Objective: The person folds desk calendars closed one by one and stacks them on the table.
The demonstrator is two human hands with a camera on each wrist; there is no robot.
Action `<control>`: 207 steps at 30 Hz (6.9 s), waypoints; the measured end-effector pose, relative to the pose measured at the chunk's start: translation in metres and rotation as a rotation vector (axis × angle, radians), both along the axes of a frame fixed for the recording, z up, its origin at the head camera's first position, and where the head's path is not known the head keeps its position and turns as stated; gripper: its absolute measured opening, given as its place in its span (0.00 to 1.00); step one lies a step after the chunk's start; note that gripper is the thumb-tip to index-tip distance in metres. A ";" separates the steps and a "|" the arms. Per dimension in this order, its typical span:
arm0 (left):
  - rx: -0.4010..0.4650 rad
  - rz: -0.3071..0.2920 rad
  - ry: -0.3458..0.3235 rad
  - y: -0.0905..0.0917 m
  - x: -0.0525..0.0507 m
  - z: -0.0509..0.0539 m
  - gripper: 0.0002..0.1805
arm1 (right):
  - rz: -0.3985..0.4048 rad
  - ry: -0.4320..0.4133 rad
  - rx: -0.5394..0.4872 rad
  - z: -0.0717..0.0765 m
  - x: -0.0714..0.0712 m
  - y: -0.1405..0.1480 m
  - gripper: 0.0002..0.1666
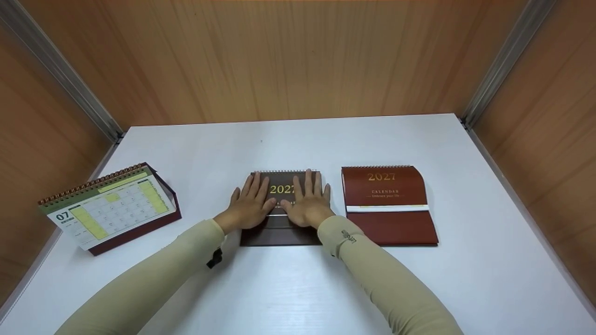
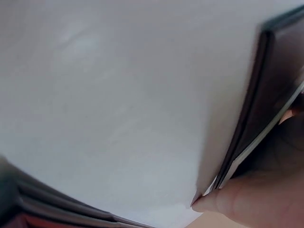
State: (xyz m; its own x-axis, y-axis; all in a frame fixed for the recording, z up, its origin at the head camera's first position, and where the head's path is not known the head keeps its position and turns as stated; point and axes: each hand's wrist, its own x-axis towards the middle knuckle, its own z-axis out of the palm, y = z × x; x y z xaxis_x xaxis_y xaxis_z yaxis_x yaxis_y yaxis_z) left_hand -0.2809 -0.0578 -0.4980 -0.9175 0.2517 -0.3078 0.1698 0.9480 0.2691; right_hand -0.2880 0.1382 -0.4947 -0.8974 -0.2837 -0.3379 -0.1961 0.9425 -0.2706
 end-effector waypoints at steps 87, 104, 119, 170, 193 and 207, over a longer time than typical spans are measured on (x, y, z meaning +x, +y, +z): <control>1.142 0.436 -0.601 -0.087 0.001 0.049 0.36 | -0.469 -0.673 -1.126 0.063 0.003 0.092 0.43; 1.095 0.464 -0.635 -0.087 -0.050 -0.017 0.32 | -0.541 -0.654 -1.163 0.056 -0.004 0.084 0.23; 1.032 0.491 -0.560 -0.070 -0.005 0.046 0.26 | -0.614 -0.563 -1.028 0.052 -0.003 0.071 0.24; 1.141 0.510 -0.032 -0.047 0.005 0.060 0.24 | -0.560 -0.332 -1.139 0.075 -0.007 0.062 0.37; 1.265 0.356 -0.070 0.000 0.005 0.087 0.23 | -0.516 -0.293 -1.054 0.111 -0.005 0.128 0.38; 1.274 0.330 -0.141 0.046 0.003 0.077 0.25 | -0.499 -0.271 -0.967 0.110 -0.008 0.178 0.38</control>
State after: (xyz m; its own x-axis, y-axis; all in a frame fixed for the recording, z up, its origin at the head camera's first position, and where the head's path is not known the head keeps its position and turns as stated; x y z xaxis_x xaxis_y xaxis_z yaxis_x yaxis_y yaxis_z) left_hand -0.2781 -0.0114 -0.4209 -0.9710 0.2061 -0.1213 -0.1215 0.0118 0.9925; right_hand -0.2957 0.3160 -0.3849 -0.9143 -0.1621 -0.3711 0.3209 0.2692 -0.9081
